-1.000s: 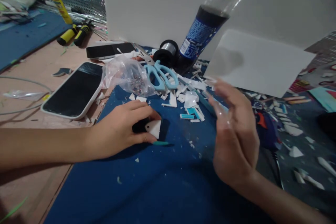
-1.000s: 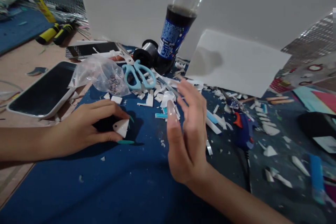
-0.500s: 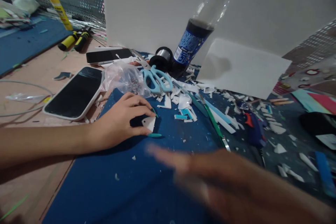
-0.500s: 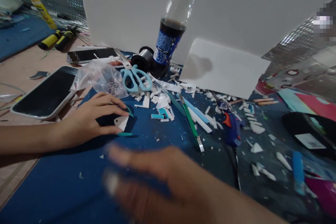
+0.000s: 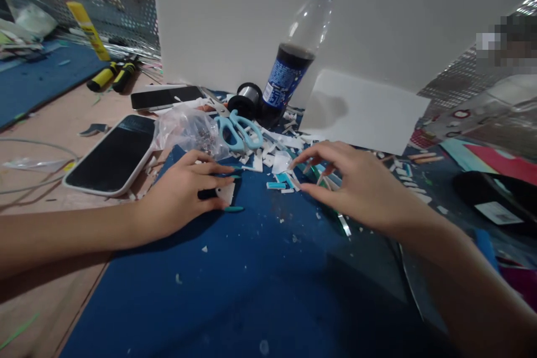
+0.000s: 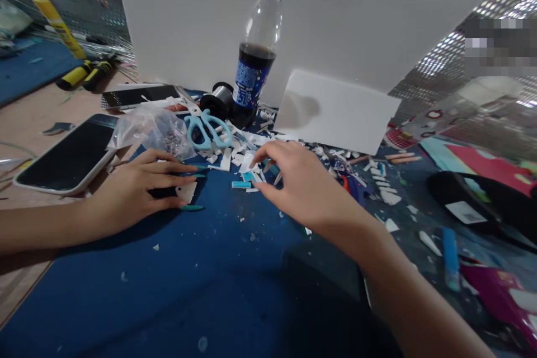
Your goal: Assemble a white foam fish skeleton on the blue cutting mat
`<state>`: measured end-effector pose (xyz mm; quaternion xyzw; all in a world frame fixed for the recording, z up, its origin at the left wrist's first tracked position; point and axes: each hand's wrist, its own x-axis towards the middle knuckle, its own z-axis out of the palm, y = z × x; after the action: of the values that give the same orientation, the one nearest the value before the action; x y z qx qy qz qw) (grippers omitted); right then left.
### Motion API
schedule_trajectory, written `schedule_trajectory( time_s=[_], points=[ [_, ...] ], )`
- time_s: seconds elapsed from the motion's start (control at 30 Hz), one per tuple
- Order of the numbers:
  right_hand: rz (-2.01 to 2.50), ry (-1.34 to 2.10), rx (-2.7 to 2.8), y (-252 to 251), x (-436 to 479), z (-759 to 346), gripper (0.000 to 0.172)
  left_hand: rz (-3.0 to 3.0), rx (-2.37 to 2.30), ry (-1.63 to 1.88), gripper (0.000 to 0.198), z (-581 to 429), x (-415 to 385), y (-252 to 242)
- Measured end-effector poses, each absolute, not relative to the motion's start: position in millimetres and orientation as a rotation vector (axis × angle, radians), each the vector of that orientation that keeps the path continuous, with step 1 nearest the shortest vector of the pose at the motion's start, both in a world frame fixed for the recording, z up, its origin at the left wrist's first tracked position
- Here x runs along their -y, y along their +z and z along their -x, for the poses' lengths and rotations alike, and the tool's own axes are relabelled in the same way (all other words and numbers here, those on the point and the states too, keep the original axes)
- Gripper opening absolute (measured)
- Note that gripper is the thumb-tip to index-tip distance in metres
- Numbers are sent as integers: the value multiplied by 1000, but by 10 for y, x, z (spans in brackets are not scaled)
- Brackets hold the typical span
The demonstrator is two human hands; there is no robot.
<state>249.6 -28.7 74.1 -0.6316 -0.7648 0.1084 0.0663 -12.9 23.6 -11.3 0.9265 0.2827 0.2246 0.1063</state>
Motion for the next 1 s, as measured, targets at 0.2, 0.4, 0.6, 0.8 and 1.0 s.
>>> schedule_trajectory(
  time_s=[0.2,0.4,0.6,0.8,1.0],
  points=[
    [1846,532,2436,574,281,-2434,26,-2801,-840,675,35,125,-214,-136],
    [1880,542,2387,537,268,-2453,32,-2805,-852,704,45,126,-212,-149],
    [1883,552,2372,545,241,-2536,38,-2809,-853,679,50,139,-212,-160],
    [1900,583,2400,509,202,-2647,34,-2793,-845,677,52,148,-213,-179],
    [1864,460,2431,458,166,-2701,23,-2801,-837,662,52,142,-208,-170]
  ],
)
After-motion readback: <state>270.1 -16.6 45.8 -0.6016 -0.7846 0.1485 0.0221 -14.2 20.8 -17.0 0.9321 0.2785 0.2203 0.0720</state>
